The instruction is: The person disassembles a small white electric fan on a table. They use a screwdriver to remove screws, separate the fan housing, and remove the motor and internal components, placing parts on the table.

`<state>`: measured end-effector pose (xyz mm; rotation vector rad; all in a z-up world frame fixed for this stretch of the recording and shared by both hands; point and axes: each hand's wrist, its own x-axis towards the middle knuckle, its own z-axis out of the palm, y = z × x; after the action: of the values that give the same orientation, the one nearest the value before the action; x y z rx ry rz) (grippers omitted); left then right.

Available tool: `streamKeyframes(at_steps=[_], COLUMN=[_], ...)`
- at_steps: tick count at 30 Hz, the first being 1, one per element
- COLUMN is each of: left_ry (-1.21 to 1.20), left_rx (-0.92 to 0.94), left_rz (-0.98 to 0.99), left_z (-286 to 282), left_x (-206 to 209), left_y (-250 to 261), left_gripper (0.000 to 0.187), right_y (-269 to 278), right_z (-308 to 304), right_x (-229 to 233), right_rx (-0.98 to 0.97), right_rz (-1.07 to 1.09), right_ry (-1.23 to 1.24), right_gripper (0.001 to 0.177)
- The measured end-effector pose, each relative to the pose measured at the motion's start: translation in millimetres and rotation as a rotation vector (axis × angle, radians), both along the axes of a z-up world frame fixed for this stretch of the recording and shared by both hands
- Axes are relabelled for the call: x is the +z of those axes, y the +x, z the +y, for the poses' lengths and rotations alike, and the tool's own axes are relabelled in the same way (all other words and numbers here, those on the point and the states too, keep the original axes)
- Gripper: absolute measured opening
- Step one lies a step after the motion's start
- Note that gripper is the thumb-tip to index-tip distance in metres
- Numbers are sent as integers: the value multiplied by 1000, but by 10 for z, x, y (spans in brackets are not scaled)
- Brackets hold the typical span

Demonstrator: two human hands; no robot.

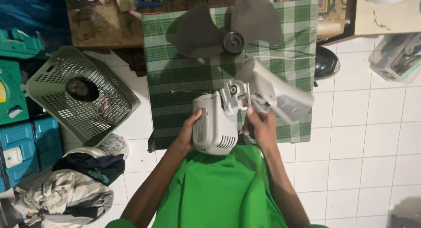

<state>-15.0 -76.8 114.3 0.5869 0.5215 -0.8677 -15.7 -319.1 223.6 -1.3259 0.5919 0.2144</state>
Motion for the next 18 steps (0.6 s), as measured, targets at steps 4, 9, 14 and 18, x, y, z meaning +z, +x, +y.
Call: streamKeyframes(at_steps=[4, 9, 14, 18], left_ry=[-129, -147, -217, -253], left_rx=[-32, -47, -65, -44], left_rz=[110, 242, 262, 292], left_z=[-55, -106, -62, -27], left_x=[360, 513, 504, 491], left_y=[92, 107, 131, 83], left_gripper=[64, 64, 64, 64], right_y=[97, 285, 400, 489], right_z=[-41, -67, 40, 80], right_x=[-27, -68, 15, -27], right_rx=[85, 145, 162, 170], right_rz=[-85, 5, 27, 42], right_ry=[-21, -101, -119, -129], right_gripper=[38, 46, 41, 41])
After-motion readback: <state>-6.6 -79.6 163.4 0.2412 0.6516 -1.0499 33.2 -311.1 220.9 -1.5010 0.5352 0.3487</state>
